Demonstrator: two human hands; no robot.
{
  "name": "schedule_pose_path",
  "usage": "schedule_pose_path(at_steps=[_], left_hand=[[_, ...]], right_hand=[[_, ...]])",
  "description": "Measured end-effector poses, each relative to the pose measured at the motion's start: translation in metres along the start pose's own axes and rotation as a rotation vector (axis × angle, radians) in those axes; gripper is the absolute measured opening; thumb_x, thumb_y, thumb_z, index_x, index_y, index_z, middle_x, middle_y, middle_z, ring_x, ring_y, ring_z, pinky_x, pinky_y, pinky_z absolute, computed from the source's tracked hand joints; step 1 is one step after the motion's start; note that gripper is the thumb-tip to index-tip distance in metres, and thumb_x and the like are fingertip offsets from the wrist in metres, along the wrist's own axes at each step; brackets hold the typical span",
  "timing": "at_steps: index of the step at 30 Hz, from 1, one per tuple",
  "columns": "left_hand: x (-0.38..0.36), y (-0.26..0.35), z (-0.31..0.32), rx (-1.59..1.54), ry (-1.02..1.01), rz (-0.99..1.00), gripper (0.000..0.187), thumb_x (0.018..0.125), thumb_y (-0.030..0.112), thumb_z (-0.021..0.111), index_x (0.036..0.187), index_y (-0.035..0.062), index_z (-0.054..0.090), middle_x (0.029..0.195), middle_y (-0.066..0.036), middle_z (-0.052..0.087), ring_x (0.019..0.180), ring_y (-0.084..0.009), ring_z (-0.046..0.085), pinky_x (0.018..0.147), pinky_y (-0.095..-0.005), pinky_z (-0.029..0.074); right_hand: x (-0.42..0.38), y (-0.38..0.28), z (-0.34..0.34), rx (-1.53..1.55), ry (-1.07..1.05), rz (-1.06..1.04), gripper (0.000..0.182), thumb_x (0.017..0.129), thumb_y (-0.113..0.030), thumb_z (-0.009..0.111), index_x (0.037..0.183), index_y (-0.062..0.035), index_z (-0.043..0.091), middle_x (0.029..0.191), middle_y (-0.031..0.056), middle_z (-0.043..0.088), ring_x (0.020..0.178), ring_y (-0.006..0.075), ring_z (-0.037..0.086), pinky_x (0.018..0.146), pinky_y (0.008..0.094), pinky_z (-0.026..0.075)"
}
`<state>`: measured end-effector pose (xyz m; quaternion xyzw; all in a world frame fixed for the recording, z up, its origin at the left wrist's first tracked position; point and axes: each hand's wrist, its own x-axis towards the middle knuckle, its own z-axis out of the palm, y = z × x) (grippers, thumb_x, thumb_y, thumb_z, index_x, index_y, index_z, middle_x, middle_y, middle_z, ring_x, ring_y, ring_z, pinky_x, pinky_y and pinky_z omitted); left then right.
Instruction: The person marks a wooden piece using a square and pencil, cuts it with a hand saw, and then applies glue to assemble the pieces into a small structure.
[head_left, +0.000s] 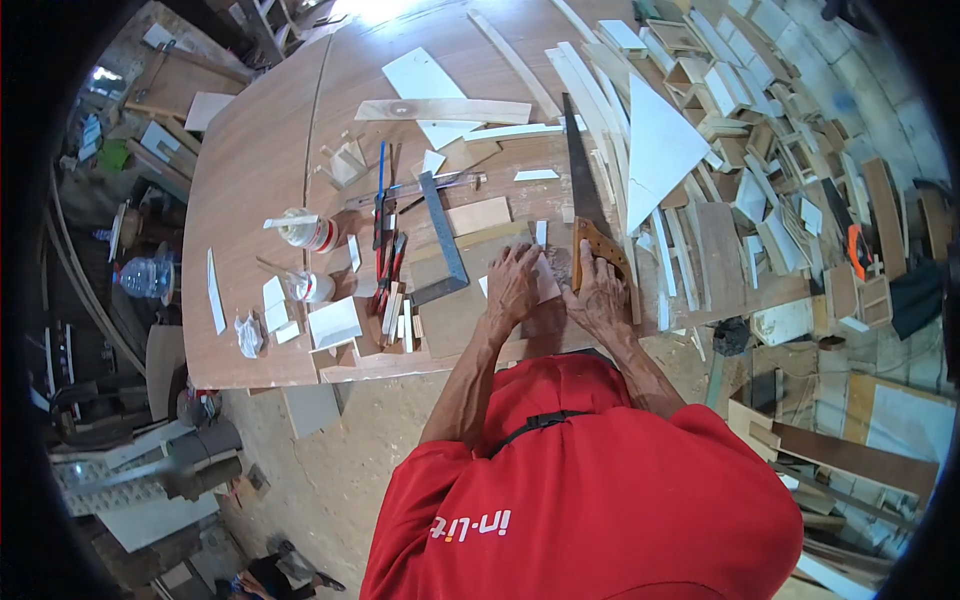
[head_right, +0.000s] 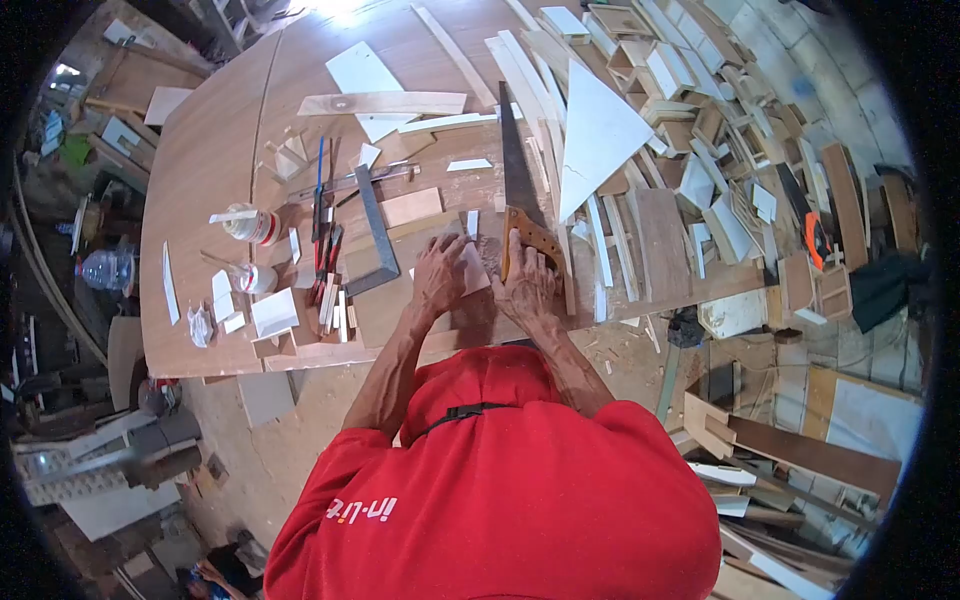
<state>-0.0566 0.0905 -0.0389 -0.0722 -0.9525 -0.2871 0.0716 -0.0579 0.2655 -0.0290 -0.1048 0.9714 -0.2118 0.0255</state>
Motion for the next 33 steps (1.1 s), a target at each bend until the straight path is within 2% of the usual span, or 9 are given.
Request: schedule_pose_path(at_steps=[4, 7, 11, 12, 14, 18, 21, 27, 33], left_hand=[[-0.004, 0.0, 0.004, -0.088, 0.2, -0.05, 0.025, 0.079, 0.003, 0.057, 0.103, 0.0018, 0.062, 0.093, -0.022, 0.058, 0.091, -0.0399, 0.054, 0.079, -0.047, 0.046], [-0.005, 0.006, -0.002, -0.162, 0.197, -0.161, 0.021, 0.079, 0.002, 0.057, 0.099, 0.0006, 0.062, 0.089, -0.022, 0.057, 0.087, -0.0415, 0.054, 0.075, -0.048, 0.045], [-0.004, 0.008, -0.002, -0.208, 0.194, -0.254, 0.013, 0.079, 0.004, 0.059, 0.091, 0.0011, 0.064, 0.084, -0.02, 0.059, 0.081, -0.0397, 0.056, 0.073, -0.0458, 0.046], [-0.003, 0.01, -0.001, -0.203, 0.203, -0.267, 0.013, 0.079, 0.004, 0.059, 0.091, 0.0011, 0.064, 0.084, -0.02, 0.059, 0.081, -0.0397, 0.056, 0.073, -0.0458, 0.046], [0.0, 0.014, 0.001, -0.245, 0.275, -0.247, 0.011, 0.08, 0.004, 0.059, 0.09, 0.0025, 0.065, 0.084, -0.017, 0.06, 0.082, -0.0384, 0.058, 0.072, -0.0443, 0.046], [0.002, 0.023, 0.003, -0.268, 0.202, -0.317, 0.015, 0.082, 0.003, 0.058, 0.094, 0.0034, 0.067, 0.089, -0.017, 0.063, 0.085, -0.0366, 0.06, 0.073, -0.0426, 0.048], [0.0, 0.024, 0.012, -0.353, 0.328, -0.258, 0.018, 0.084, 0.003, 0.056, 0.098, 0.0036, 0.068, 0.089, -0.018, 0.067, 0.082, -0.0308, 0.065, 0.07, -0.0389, 0.049], [0.002, 0.036, -0.006, -0.363, 0.213, -0.557, 0.026, 0.087, 0.007, 0.057, 0.111, 0.0054, 0.065, 0.069, -0.014, 0.065, 0.057, -0.0156, 0.058, 0.057, -0.0356, 0.048], [0.0, 0.019, -0.01, -0.457, 0.253, -0.431, 0.03, 0.085, 0.01, 0.06, 0.115, 0.0029, 0.063, 0.069, -0.014, 0.066, 0.061, -0.0164, 0.063, 0.06, -0.0317, 0.05]], right_hand=[[0.005, 0.005, -0.002, 0.038, -0.076, -0.015, 0.086, 0.073, -0.034, 0.07, 0.143, -0.002, 0.03, 0.115, 0.021, 0.046, 0.108, 0.0382, 0.048, 0.087, 0.0503, 0.045], [0.006, 0.001, -0.018, -0.016, -0.12, -0.036, 0.087, 0.073, -0.033, 0.072, 0.143, -0.0031, 0.03, 0.114, 0.0197, 0.047, 0.109, 0.0378, 0.048, 0.088, 0.0492, 0.045], [0.016, 0.002, -0.036, 0.033, -0.035, -0.044, 0.062, 0.076, -0.031, 0.07, 0.128, -0.0026, 0.051, 0.11, 0.018, 0.051, 0.106, 0.035, 0.051, 0.088, 0.045, 0.045], [0.019, 0.002, -0.038, 0.104, 0.034, -0.069, 0.044, 0.079, -0.027, 0.067, 0.115, -0.0029, 0.061, 0.106, 0.0163, 0.054, 0.101, 0.0336, 0.055, 0.086, 0.0435, 0.046], [0.03, 0.006, -0.038, 0.146, 0.0, -0.098, 0.037, 0.081, -0.026, 0.065, 0.111, -0.0036, 0.062, 0.102, 0.0151, 0.056, 0.098, 0.033, 0.057, 0.084, 0.0427, 0.047], [0.043, 0.002, -0.045, 0.271, -0.07, -0.144, 0.024, 0.084, -0.022, 0.061, 0.1, -0.0043, 0.067, 0.091, 0.0132, 0.063, 0.089, 0.0328, 0.062, 0.08, 0.0417, 0.049], [0.042, 0.001, -0.037, 0.381, -0.046, -0.173, 0.024, 0.085, -0.021, 0.059, 0.1, -0.0033, 0.067, 0.092, 0.0142, 0.064, 0.088, 0.0335, 0.063, 0.079, 0.0417, 0.049], [0.041, -0.008, -0.025, 0.497, -0.055, -0.211, 0.024, 0.087, -0.022, 0.058, 0.1, -0.004, 0.067, 0.093, 0.015, 0.066, 0.086, 0.0345, 0.064, 0.077, 0.0426, 0.049], [0.036, -0.026, -0.03, 0.53, -0.169, -0.001, 0.023, 0.089, -0.025, 0.058, 0.092, -0.0029, 0.064, 0.087, 0.0176, 0.066, 0.084, 0.0354, 0.064, 0.075, 0.0433, 0.049]])
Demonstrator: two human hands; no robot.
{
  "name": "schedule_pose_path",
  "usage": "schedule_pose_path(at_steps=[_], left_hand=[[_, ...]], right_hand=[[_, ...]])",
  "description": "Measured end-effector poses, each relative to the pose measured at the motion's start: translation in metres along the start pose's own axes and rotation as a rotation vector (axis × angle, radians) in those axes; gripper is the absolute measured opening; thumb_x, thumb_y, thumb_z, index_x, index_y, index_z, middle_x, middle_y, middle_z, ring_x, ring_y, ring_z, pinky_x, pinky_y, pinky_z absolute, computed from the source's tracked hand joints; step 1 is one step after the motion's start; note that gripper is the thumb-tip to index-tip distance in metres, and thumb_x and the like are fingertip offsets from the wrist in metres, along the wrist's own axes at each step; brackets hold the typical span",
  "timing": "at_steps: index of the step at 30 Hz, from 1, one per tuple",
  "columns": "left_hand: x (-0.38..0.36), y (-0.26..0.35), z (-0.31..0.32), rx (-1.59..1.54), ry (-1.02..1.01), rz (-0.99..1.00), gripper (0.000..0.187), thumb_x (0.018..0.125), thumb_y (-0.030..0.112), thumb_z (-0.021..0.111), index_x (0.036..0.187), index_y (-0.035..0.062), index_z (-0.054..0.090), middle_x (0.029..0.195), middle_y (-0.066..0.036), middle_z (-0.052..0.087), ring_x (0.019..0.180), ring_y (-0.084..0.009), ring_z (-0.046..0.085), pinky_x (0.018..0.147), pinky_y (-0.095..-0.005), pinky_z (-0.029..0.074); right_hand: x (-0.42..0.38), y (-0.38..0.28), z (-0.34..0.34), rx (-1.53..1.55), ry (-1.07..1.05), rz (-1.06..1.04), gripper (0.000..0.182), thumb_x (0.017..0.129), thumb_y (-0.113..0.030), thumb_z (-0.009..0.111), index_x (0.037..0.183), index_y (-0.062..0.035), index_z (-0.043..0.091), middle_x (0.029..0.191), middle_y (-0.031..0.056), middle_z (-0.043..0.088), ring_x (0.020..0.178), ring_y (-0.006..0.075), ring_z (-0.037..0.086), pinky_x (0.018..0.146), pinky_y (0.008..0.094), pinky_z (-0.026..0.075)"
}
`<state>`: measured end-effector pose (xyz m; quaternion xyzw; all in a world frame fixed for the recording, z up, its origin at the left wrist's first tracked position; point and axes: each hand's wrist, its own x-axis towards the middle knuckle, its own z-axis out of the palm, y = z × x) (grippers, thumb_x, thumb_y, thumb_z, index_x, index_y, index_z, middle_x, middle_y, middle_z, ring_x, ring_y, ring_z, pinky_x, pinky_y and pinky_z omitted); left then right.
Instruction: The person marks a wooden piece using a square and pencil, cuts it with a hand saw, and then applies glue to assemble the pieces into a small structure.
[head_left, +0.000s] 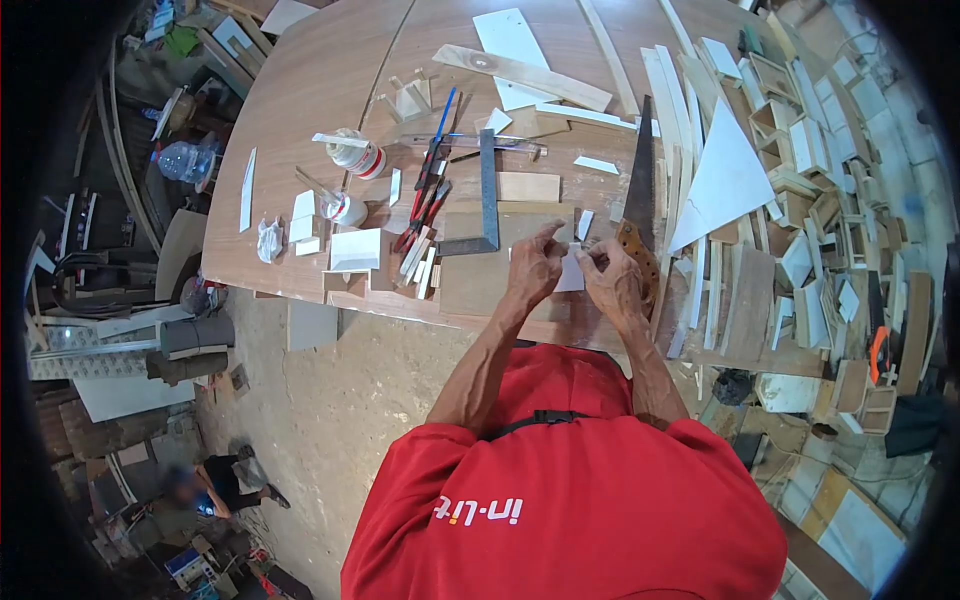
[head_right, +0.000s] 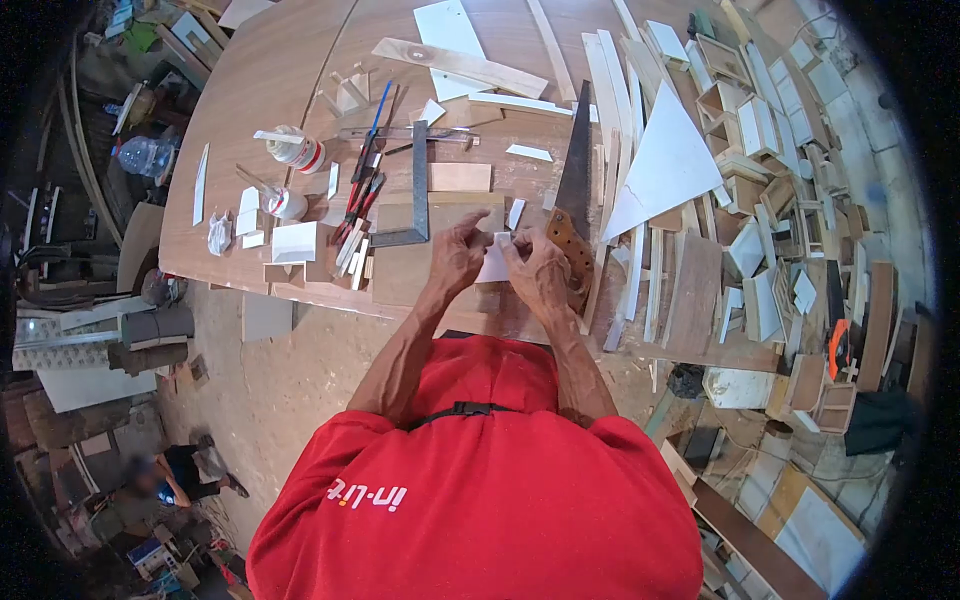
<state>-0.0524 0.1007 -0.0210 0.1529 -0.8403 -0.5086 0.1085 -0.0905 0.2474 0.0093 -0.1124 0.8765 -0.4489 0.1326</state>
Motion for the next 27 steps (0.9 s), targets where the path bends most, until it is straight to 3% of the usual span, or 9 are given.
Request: schedule_pose_path(at_steps=[1, 5, 8, 11, 14, 16, 17, 19, 27], left_hand=[[0.002, -0.003, -0.005, 0.043, -0.04, -0.054, 0.031, 0.085, 0.01, 0.061, 0.115, 0.003, 0.064, 0.071, -0.015, 0.068, 0.064, -0.0203, 0.067, 0.063, -0.0323, 0.052], [0.007, -0.015, -0.029, 0.21, -0.054, -0.016, 0.028, 0.085, 0.01, 0.059, 0.112, 0.004, 0.065, 0.072, -0.016, 0.068, 0.068, -0.0256, 0.068, 0.064, -0.0357, 0.052], [0.004, -0.018, -0.048, 0.479, -0.016, 0.005, 0.026, 0.085, 0.013, 0.057, 0.109, 0.0045, 0.064, 0.065, -0.016, 0.064, 0.066, -0.0361, 0.064, 0.064, -0.0462, 0.049], [-0.006, -0.021, -0.066, 0.452, -0.056, -0.028, 0.034, 0.084, 0.013, 0.056, 0.116, 0.0048, 0.056, 0.066, -0.017, 0.064, 0.067, -0.0386, 0.062, 0.063, -0.0487, 0.047], [-0.019, -0.031, -0.08, 0.42, -0.082, -0.011, 0.041, 0.079, 0.011, 0.06, 0.12, 0.0064, 0.051, 0.08, -0.02, 0.064, 0.077, -0.0395, 0.061, 0.07, -0.0479, 0.048], [-0.027, -0.046, -0.09, 0.395, -0.04, 0.088, 0.044, 0.077, 0.01, 0.06, 0.12, 0.007, 0.05, 0.088, -0.019, 0.061, 0.085, -0.0387, 0.058, 0.074, -0.0465, 0.047], [-0.029, -0.052, -0.092, 0.371, 0.004, 0.19, 0.047, 0.075, 0.008, 0.061, 0.12, 0.0075, 0.048, 0.097, -0.018, 0.059, 0.092, -0.038, 0.056, 0.078, -0.0451, 0.046], [-0.031, -0.05, -0.096, 0.445, 0.013, 0.182, 0.047, 0.073, 0.007, 0.061, 0.119, 0.0079, 0.049, 0.103, -0.017, 0.056, 0.097, -0.0372, 0.053, 0.08, -0.0446, 0.046], [-0.026, -0.066, -0.096, 0.607, -0.017, 0.174, 0.037, 0.076, 0.013, 0.064, 0.112, 0.0143, 0.057, 0.119, -0.012, 0.049, 0.11, -0.0321, 0.045, 0.087, -0.0487, 0.038]], right_hand=[[0.0, -0.003, 0.0, -0.026, -0.06, 0.076, 0.023, 0.089, -0.026, 0.058, 0.09, -0.0028, 0.063, 0.086, 0.0184, 0.067, 0.084, 0.0364, 0.064, 0.075, 0.0441, 0.048], [0.003, -0.001, 0.021, -0.213, -0.025, 0.044, 0.024, 0.088, -0.025, 0.058, 0.093, -0.0026, 0.063, 0.084, 0.0191, 0.067, 0.083, 0.0384, 0.064, 0.076, 0.0463, 0.048], [0.007, 0.0, 0.037, -0.19, 0.005, 0.006, 0.022, 0.089, -0.024, 0.057, 0.093, -0.0028, 0.063, 0.085, 0.0201, 0.067, 0.084, 0.0397, 0.064, 0.077, 0.048, 0.047], [0.01, -0.01, 0.052, -0.193, -0.011, 0.007, 0.022, 0.089, -0.022, 0.055, 0.097, -0.0029, 0.061, 0.087, 0.0207, 0.066, 0.085, 0.039, 0.064, 0.077, 0.0486, 0.047], [0.007, -0.022, 0.071, -0.158, -0.006, -0.017, 0.021, 0.086, -0.018, 0.057, 0.101, -0.0028, 0.059, 0.094, 0.0202, 0.064, 0.092, 0.0377, 0.061, 0.081, 0.0474, 0.046], [0.001, -0.031, 0.078, -0.279, 0.037, -0.235, 0.024, 0.081, -0.012, 0.061, 0.103, -0.0017, 0.058, 0.103, 0.0189, 0.059, 0.101, 0.0365, 0.055, 0.087, 0.045, 0.044], [0.0, -0.031, 0.08, -0.286, 0.044, -0.231, 0.024, 0.081, -0.012, 0.061, 0.103, -0.0017, 0.058, 0.103, 0.0189, 0.059, 0.101, 0.0365, 0.055, 0.087, 0.045, 0.044], [0.0, -0.031, 0.085, -0.363, 0.091, -0.359, 0.028, 0.077, -0.01, 0.063, 0.102, -0.0008, 0.058, 0.108, 0.0182, 0.054, 0.106, 0.0362, 0.05, 0.091, 0.0438, 0.042], [0.055, -0.027, 0.085, -0.412, 0.175, -0.264, 0.032, 0.077, -0.01, 0.06, 0.107, -0.0009, 0.057, 0.112, 0.0186, 0.053, 0.108, 0.0383, 0.05, 0.094, 0.0469, 0.042]])
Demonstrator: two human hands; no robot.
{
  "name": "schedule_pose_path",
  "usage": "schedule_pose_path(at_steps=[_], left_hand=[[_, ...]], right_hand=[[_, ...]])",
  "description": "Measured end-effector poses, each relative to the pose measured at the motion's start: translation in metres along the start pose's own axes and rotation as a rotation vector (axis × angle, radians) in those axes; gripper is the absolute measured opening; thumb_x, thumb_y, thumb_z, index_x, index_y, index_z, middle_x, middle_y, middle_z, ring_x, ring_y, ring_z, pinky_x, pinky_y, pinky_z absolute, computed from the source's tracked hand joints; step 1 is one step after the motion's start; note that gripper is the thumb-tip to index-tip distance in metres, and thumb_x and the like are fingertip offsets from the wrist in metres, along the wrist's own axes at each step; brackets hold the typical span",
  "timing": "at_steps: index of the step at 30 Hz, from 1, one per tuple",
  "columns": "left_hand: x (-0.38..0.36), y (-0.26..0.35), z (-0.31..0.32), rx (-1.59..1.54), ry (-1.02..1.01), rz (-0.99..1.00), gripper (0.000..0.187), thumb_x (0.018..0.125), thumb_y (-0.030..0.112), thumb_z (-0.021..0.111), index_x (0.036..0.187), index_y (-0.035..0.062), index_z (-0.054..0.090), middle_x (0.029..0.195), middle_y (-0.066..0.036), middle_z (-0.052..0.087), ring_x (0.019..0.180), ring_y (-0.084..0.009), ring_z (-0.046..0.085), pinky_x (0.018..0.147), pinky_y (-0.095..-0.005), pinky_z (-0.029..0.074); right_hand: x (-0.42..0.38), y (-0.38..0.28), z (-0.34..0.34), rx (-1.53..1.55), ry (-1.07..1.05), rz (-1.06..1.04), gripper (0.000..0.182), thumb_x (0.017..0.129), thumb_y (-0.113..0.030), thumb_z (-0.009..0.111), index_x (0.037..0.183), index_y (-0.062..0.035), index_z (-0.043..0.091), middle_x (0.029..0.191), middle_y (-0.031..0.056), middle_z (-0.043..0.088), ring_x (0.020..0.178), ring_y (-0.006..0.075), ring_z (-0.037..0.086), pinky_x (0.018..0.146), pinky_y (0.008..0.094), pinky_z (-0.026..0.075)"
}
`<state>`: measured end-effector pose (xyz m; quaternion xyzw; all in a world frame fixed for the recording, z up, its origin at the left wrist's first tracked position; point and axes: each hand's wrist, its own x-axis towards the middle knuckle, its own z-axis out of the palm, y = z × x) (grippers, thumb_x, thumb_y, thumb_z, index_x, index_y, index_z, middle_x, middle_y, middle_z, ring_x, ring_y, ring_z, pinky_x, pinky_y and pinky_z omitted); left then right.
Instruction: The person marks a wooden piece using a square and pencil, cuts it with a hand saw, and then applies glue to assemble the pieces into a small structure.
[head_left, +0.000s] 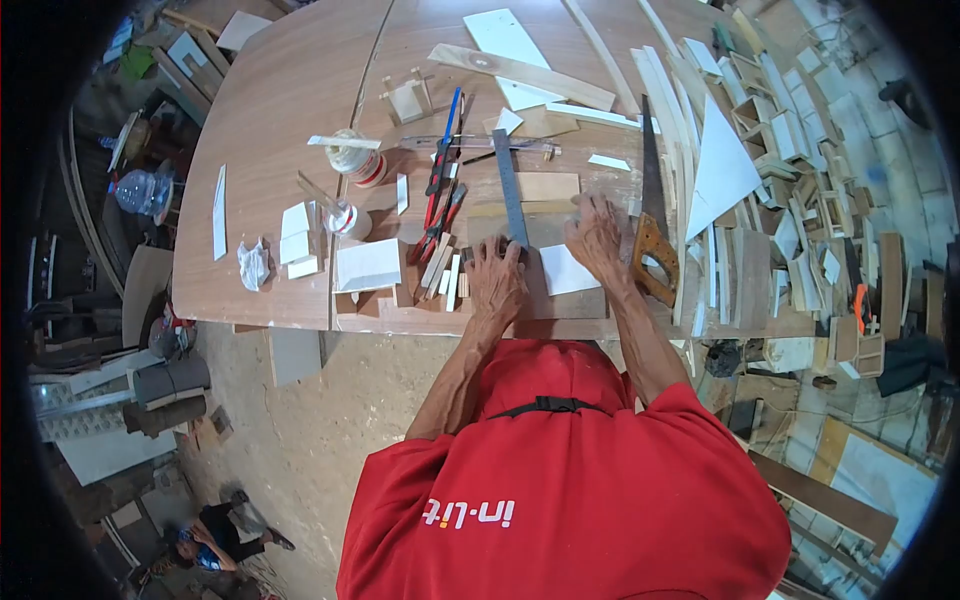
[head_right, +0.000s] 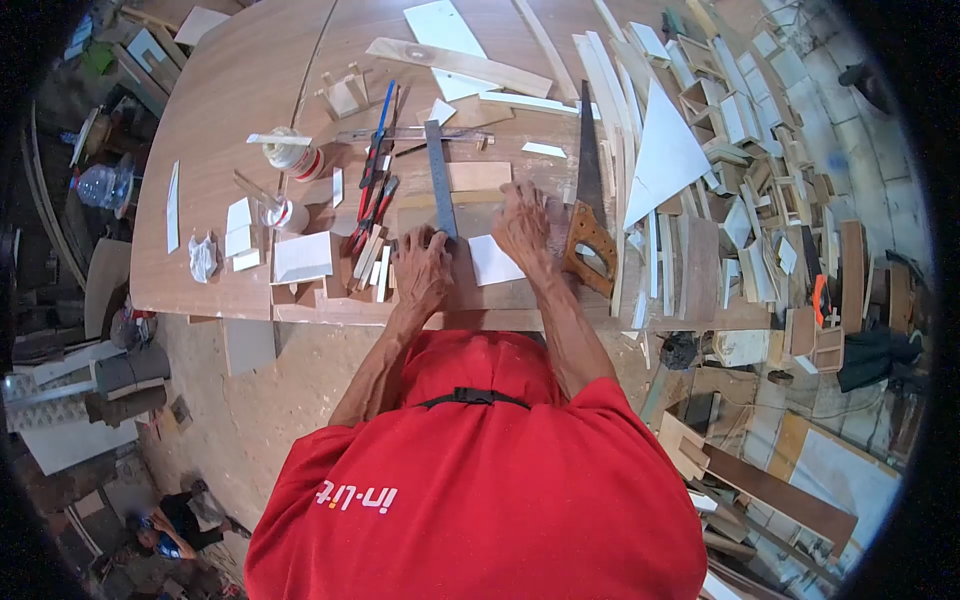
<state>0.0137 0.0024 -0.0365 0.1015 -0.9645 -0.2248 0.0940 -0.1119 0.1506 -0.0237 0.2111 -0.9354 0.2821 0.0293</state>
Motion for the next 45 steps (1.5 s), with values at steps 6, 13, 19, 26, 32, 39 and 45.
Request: schedule_pose_path(at_steps=[6, 13, 19, 26, 32, 39, 45], left_hand=[[-0.001, 0.002, 0.009, 0.142, 0.026, 0.081, 0.042, 0.08, 0.023, 0.064, 0.12, 0.018, 0.053, 0.126, -0.009, 0.044, 0.121, -0.0304, 0.04, 0.096, -0.0553, 0.029], [-0.004, -0.001, 0.011, 0.106, -0.006, 0.056, 0.042, 0.082, 0.025, 0.063, 0.123, 0.0202, 0.053, 0.127, -0.008, 0.045, 0.125, -0.0295, 0.038, 0.1, -0.0574, 0.025], [-0.003, 0.001, 0.014, 0.11, 0.014, 0.064, 0.039, 0.083, 0.024, 0.062, 0.122, 0.0199, 0.055, 0.127, -0.008, 0.047, 0.126, -0.0295, 0.038, 0.101, -0.0561, 0.024], [0.001, 0.002, 0.014, 0.115, 0.102, 0.062, 0.032, 0.083, 0.02, 0.06, 0.115, 0.0167, 0.059, 0.117, -0.006, 0.054, 0.116, -0.029, 0.045, 0.1, -0.0518, 0.026], [0.005, 0.005, 0.011, 0.083, 0.043, 0.064, 0.029, 0.081, 0.017, 0.061, 0.11, 0.0158, 0.059, 0.114, -0.006, 0.054, 0.111, -0.0279, 0.046, 0.099, -0.0505, 0.027], [0.017, 0.009, 0.002, 0.02, 0.04, 0.093, 0.032, 0.078, 0.022, 0.066, 0.109, 0.0137, 0.06, 0.113, -0.009, 0.055, 0.11, -0.0297, 0.048, 0.094, -0.0469, 0.031], [0.137, -0.008, 0.009, 0.089, 0.234, 0.05, 0.031, 0.08, 0.022, 0.064, 0.109, 0.011, 0.061, 0.115, -0.013, 0.056, 0.108, -0.0336, 0.051, 0.086, -0.0497, 0.039]], right_hand=[[0.053, 0.025, 0.032, -0.113, -0.04, -0.069, 0.044, 0.077, -0.01, 0.057, 0.12, -0.0043, 0.053, 0.12, 0.0188, 0.051, 0.115, 0.0395, 0.048, 0.098, 0.0487, 0.041], [0.081, 0.018, 0.007, -0.187, -0.388, 0.02, 0.04, 0.079, -0.015, 0.059, 0.118, -0.0079, 0.057, 0.127, 0.0221, 0.05, 0.118, 0.0421, 0.048, 0.097, 0.0524, 0.041], [0.103, 0.053, 0.018, 0.0, -0.381, -0.001, 0.023, 0.078, -0.017, 0.063, 0.097, -0.0039, 0.066, 0.101, 0.0219, 0.063, 0.101, 0.0347, 0.06, 0.088, 0.0431, 0.047], [0.12, 0.071, 0.001, -0.027, -0.3, 0.181, 0.019, 0.077, -0.018, 0.059, 0.09, -0.0084, 0.07, 0.093, 0.0174, 0.068, 0.094, 0.0332, 0.064, 0.083, 0.0417, 0.05], [0.129, 0.091, -0.005, -0.176, -0.328, 0.236, 0.03, 0.076, -0.019, 0.057, 0.1, -0.0095, 0.07, 0.101, 0.0219, 0.067, 0.097, 0.0358, 0.064, 0.087, 0.0421, 0.05], [0.105, 0.082, -0.01, -0.084, -0.015, 0.159, 0.026, 0.078, -0.012, 0.056, 0.102, -0.0036, 0.064, 0.11, 0.0181, 0.057, 0.108, 0.0344, 0.055, 0.093, 0.042, 0.045], [0.065, 0.065, -0.035, 0.101, 0.014, 0.164, 0.025, 0.081, -0.016, 0.057, 0.101, -0.0026, 0.064, 0.11, 0.0185, 0.057, 0.105, 0.034, 0.055, 0.093, 0.0424, 0.044]])
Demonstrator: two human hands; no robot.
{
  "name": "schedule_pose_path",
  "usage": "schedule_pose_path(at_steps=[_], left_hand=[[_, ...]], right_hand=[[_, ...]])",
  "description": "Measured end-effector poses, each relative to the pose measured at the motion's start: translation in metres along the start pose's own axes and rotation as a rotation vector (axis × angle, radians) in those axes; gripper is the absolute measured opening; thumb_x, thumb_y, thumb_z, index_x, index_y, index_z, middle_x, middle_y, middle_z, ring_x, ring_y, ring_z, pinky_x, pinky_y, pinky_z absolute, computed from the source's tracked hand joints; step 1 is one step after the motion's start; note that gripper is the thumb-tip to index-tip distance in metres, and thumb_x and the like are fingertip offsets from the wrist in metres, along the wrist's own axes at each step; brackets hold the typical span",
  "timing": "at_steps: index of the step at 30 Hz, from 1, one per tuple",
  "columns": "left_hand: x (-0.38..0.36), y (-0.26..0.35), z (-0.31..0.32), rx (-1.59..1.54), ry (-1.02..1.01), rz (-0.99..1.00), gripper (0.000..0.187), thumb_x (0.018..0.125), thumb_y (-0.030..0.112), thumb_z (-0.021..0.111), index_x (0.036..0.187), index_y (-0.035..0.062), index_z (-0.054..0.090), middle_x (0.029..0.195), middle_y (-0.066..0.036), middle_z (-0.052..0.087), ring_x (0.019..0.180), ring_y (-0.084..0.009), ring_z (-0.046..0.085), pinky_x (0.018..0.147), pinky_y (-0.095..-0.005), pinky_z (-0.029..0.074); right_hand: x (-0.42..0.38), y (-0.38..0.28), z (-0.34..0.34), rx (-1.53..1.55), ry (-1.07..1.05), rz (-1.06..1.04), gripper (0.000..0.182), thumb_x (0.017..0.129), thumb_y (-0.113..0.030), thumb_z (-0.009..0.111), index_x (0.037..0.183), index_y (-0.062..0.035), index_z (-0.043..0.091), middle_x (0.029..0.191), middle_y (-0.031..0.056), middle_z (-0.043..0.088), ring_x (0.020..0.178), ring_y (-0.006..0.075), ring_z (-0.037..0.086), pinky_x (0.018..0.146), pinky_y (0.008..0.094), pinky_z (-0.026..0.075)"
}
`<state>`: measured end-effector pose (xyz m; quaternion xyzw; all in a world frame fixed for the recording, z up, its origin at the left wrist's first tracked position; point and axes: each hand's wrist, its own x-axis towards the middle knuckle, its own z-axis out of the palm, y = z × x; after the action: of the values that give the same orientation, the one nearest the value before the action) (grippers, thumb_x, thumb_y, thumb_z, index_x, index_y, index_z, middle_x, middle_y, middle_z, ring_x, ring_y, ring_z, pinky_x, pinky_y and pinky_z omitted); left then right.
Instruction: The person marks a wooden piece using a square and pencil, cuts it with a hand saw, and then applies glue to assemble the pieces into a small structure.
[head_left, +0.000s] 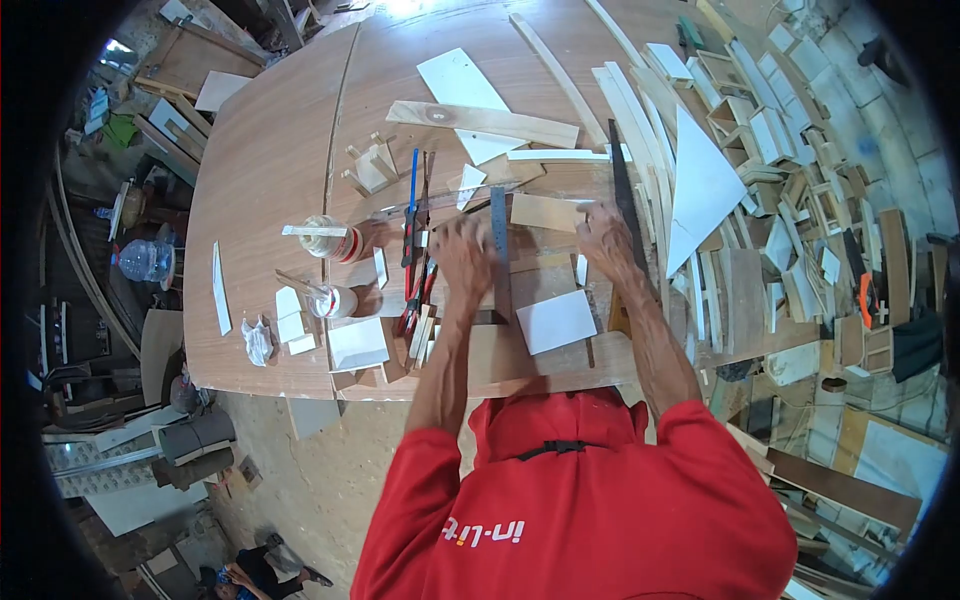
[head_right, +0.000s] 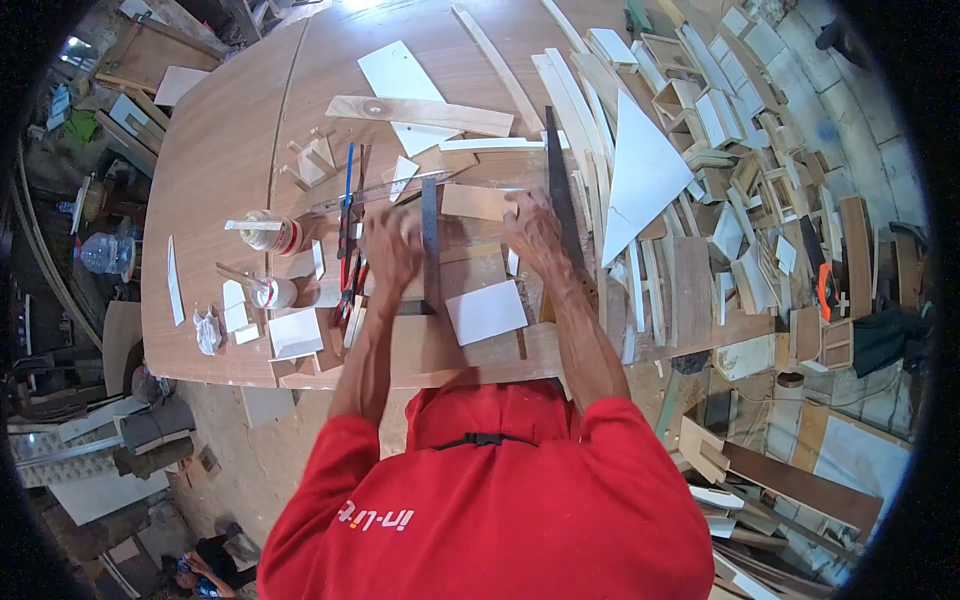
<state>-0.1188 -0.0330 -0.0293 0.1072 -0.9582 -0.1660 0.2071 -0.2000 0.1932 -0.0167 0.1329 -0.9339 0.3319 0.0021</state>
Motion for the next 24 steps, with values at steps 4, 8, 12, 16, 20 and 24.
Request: schedule_pose_path(at_steps=[4, 8, 12, 16, 20, 24], left_hand=[[0.086, -0.015, 0.028, 0.092, -0.05, -0.132, 0.037, 0.08, 0.03, 0.063, 0.109, 0.0074, 0.061, 0.115, -0.013, 0.057, 0.109, -0.034, 0.051, 0.083, -0.0542, 0.039], [0.122, -0.009, 0.034, 0.202, -0.322, -0.247, 0.05, 0.086, 0.043, 0.056, 0.118, 0.0045, 0.055, 0.123, -0.018, 0.057, 0.117, -0.0362, 0.053, 0.086, -0.0627, 0.039], [0.13, -0.008, 0.063, 0.249, -0.331, -0.276, 0.063, 0.075, 0.042, 0.065, 0.119, 0.0005, 0.051, 0.112, -0.022, 0.061, 0.109, -0.0368, 0.058, 0.087, -0.0597, 0.042], [0.142, -0.03, 0.1, 0.097, -0.313, -0.34, 0.07, 0.066, 0.026, 0.067, 0.12, -0.0063, 0.038, 0.103, -0.028, 0.061, 0.101, -0.0374, 0.061, 0.08, -0.0421, 0.051], [0.144, -0.015, 0.08, -0.046, -0.225, -0.37, 0.061, 0.069, 0.015, 0.068, 0.121, -0.0022, 0.039, 0.111, -0.023, 0.058, 0.108, -0.0403, 0.056, 0.087, -0.0587, 0.041], [0.148, -0.016, 0.073, -0.141, -0.188, -0.318, 0.066, 0.068, 0.009, 0.068, 0.123, -0.005, 0.035, 0.114, -0.028, 0.053, 0.107, -0.0432, 0.055, 0.088, -0.053, 0.044]], right_hand=[[-0.041, -0.002, -0.018, 0.147, -0.039, -0.005, 0.023, 0.083, -0.017, 0.057, 0.099, -0.0033, 0.065, 0.107, 0.0186, 0.056, 0.099, 0.0349, 0.057, 0.09, 0.0432, 0.045], [-0.09, -0.009, -0.027, 0.125, -0.053, 0.056, 0.02, 0.083, -0.017, 0.058, 0.097, -0.0038, 0.065, 0.104, 0.0171, 0.056, 0.095, 0.0347, 0.058, 0.085, 0.0429, 0.047], [-0.132, -0.024, -0.026, 0.027, -0.076, -0.042, 0.034, 0.075, -0.019, 0.069, 0.105, -0.0042, 0.062, 0.108, 0.0155, 0.053, 0.101, 0.0318, 0.054, 0.085, 0.0416, 0.047], [-0.154, -0.022, -0.002, -0.073, -0.065, -0.147, 0.048, 0.068, -0.022, 0.076, 0.111, -0.0071, 0.061, 0.117, 0.0139, 0.048, 0.109, 0.0328, 0.048, 0.088, 0.0434, 0.046], [-0.159, -0.02, 0.01, -0.045, -0.09, -0.154, 0.055, 0.065, -0.023, 0.078, 0.114, -0.0078, 0.06, 0.121, 0.0156, 0.046, 0.11, 0.0365, 0.046, 0.091, 0.045, 0.044], [-0.162, -0.02, 0.015, -0.049, -0.128, -0.131, 0.056, 0.068, -0.022, 0.073, 0.118, -0.0065, 0.054, 0.122, 0.0173, 0.043, 0.117, 0.0376, 0.041, 0.1, 0.0477, 0.035]])
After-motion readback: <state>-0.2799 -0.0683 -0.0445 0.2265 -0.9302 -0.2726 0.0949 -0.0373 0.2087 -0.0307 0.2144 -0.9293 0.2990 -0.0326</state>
